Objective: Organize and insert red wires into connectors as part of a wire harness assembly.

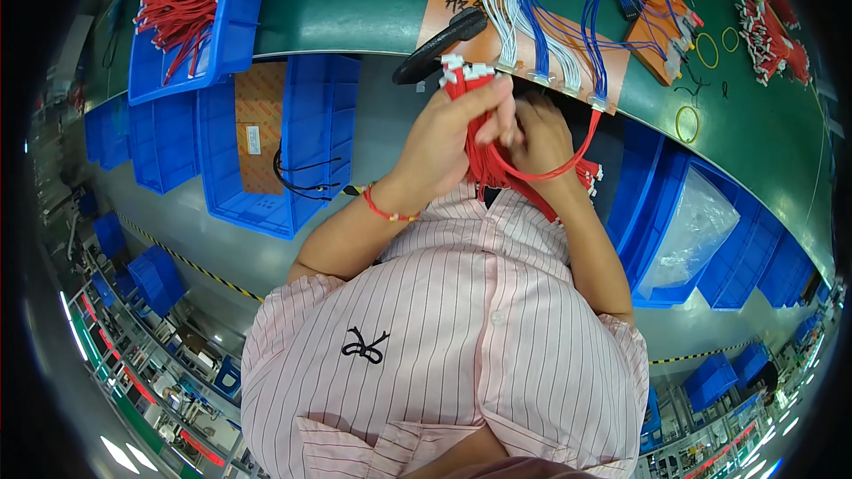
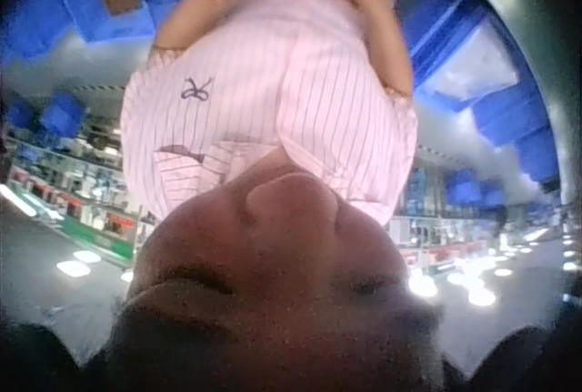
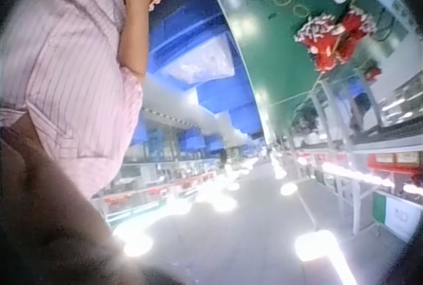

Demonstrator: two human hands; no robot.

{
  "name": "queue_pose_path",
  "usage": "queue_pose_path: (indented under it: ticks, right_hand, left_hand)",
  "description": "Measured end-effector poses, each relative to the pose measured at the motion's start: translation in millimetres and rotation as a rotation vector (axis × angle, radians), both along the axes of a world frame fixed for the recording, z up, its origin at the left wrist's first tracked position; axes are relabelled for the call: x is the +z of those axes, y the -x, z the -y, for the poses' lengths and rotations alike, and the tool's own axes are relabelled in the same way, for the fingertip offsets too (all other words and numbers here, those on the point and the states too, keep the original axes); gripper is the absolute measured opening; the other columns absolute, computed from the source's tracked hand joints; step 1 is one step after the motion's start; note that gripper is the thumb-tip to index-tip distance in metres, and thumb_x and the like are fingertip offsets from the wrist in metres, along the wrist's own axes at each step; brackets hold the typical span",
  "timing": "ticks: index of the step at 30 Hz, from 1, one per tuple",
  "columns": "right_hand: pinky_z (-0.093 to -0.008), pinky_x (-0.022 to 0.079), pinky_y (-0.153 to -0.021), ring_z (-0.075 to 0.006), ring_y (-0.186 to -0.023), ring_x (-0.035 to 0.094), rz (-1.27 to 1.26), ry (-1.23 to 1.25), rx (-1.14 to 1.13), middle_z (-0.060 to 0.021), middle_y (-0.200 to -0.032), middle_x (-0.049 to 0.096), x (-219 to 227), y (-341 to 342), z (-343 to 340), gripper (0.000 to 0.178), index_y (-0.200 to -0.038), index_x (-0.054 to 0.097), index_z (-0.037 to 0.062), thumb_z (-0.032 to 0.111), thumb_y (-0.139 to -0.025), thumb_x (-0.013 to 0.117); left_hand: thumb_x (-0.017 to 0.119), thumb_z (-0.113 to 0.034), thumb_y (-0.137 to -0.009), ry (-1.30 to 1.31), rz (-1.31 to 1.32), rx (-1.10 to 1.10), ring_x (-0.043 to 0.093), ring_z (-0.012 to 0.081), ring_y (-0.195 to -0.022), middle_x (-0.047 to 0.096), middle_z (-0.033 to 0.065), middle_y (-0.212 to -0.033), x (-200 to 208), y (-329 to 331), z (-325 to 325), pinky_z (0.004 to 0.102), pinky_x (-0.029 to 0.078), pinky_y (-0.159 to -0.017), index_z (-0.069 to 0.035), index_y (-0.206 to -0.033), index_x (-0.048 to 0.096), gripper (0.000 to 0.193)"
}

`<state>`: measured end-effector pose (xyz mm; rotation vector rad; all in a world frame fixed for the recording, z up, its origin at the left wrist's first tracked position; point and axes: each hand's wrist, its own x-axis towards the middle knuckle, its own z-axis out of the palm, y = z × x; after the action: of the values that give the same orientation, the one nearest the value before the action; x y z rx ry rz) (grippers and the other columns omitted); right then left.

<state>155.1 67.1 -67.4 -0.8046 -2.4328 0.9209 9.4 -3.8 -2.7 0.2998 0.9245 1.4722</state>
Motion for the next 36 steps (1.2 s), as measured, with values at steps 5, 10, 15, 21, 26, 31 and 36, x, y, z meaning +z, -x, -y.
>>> queue_pose_path:
  ticks: [5,10,15,21,26,31,36]
  right_hand:
    - [-0.0347,0.048,-0.077,-0.0230,-0.083,0.063,-0.098,0.520,-0.113,-0.0122,-0.090,0.064,5.3,-7.5,0.3,0.010,-0.091,0.062,0.0006,0.010,-0.091,0.064]
    - [-0.0226,0.046,-0.069,-0.0078,-0.076,0.056,-0.369,1.037,-0.109,-0.0065,-0.092,0.062,29.2,-20.6,-0.6,0.013,-0.105,0.053,0.0000,0.013,-0.102,0.052]
    - [-0.0206,0.044,-0.063,-0.0053,-0.069,0.051,-0.407,1.090,-0.156,-0.0040,-0.087,0.059,56.6,-21.2,6.6,0.014,-0.106,0.050,0.0020,0.016,-0.104,0.050]
    - [-0.0208,0.042,-0.060,-0.0056,-0.067,0.049,-0.419,0.760,-0.172,-0.0022,-0.082,0.056,59.8,-12.2,18.9,0.012,-0.105,0.047,0.0011,0.013,-0.103,0.050]
    - [-0.0226,0.044,-0.064,-0.0062,-0.072,0.054,-0.364,0.567,-0.108,-0.0054,-0.083,0.058,54.2,-10.1,25.1,0.013,-0.108,0.047,-0.0012,0.009,-0.101,0.052]
    - [-0.0217,0.043,-0.064,-0.0067,-0.073,0.054,-0.352,0.622,-0.102,-0.0061,-0.083,0.059,60.8,-3.9,25.6,0.015,-0.110,0.054,-0.0004,0.008,-0.099,0.058]
    - [-0.0238,0.041,-0.061,-0.0101,-0.067,0.049,-0.349,0.582,-0.087,-0.0051,-0.078,0.053,57.1,-8.7,18.8,0.009,-0.098,0.060,-0.0004,0.008,-0.097,0.060]
  left_hand:
    - [0.042,-0.028,-0.106,0.082,0.376,-0.290,0.028,0.0060,-0.042,0.030,-0.0050,-0.054,15.2,-10.5,39.3,0.0247,0.028,-0.042,-0.008,-0.069,0.043,0.042]
    - [0.045,-0.023,-0.105,0.141,0.327,-0.257,0.026,0.0039,-0.043,0.029,-0.0068,-0.054,9.7,-13.1,56.1,0.0238,0.020,-0.041,-0.004,-0.077,0.050,0.034]
    - [0.055,-0.018,-0.101,0.123,-0.097,0.039,0.028,0.0015,-0.047,0.034,-0.0079,-0.057,15.5,-7.6,40.7,0.0217,0.024,-0.045,0.004,-0.112,0.060,0.025]
    - [0.055,-0.015,-0.100,0.040,-0.110,0.073,0.032,0.0012,-0.049,0.042,-0.0064,-0.064,4.8,-12.2,35.1,0.0207,0.027,-0.046,0.003,-0.122,0.058,0.028]
    - [0.058,-0.018,-0.099,0.117,-0.119,0.088,0.034,0.0014,-0.049,0.046,-0.0051,-0.067,17.0,-13.7,29.1,0.0198,0.027,-0.046,0.001,-0.113,0.064,0.024]
    - [0.060,-0.021,-0.099,0.133,-0.148,0.130,0.034,0.0014,-0.051,0.047,-0.0060,-0.065,5.7,-16.4,30.5,0.0206,0.027,-0.046,0.000,-0.110,0.069,0.025]
    - [0.063,-0.024,-0.098,0.131,-0.162,0.137,0.033,0.0011,-0.051,0.047,-0.0074,-0.061,9.0,-17.8,25.8,0.0213,0.026,-0.046,-0.001,-0.105,0.071,0.025]
